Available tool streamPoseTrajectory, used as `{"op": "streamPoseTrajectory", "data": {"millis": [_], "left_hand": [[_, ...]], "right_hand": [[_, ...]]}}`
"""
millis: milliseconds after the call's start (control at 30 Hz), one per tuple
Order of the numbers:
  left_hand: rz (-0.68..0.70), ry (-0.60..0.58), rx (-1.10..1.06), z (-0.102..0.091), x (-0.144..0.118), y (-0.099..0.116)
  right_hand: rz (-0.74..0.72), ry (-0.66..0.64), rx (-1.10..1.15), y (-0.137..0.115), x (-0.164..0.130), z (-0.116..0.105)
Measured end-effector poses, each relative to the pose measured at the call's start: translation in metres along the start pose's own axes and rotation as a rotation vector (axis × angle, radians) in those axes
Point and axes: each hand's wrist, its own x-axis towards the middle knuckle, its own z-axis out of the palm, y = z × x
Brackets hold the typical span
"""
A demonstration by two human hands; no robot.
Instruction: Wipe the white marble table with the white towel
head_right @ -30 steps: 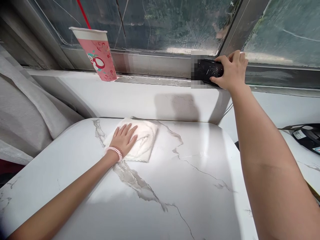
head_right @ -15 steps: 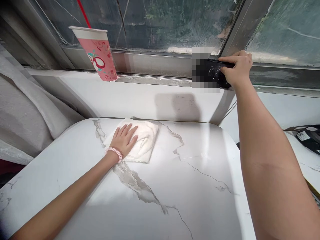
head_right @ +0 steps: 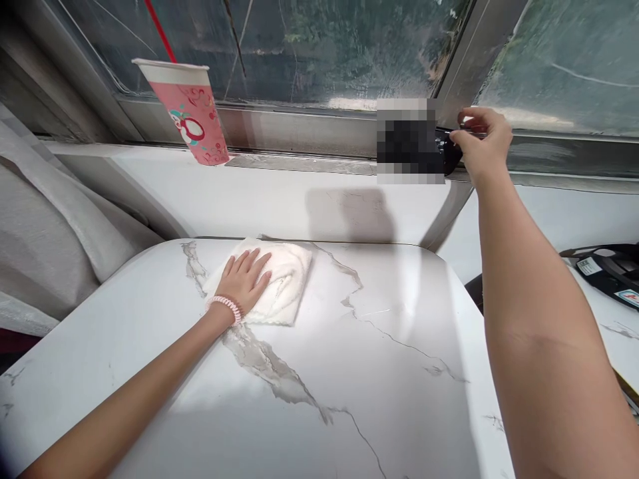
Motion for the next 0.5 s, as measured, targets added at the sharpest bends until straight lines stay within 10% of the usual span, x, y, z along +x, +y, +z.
{"op": "streamPoseTrajectory", "data": {"millis": [233,500], "left_hand": [[-0.009,0.000,-0.001,0.001,0.002,0.001],[-0.083,0.015,0.015,0.000,-0.008,0.018]], "right_hand": [[-0.262,0.173,-0.016,-0.052,-0.065,0.012],[-0.646,-0.818,0.164,-0.164,-0.286,0.062]]}}
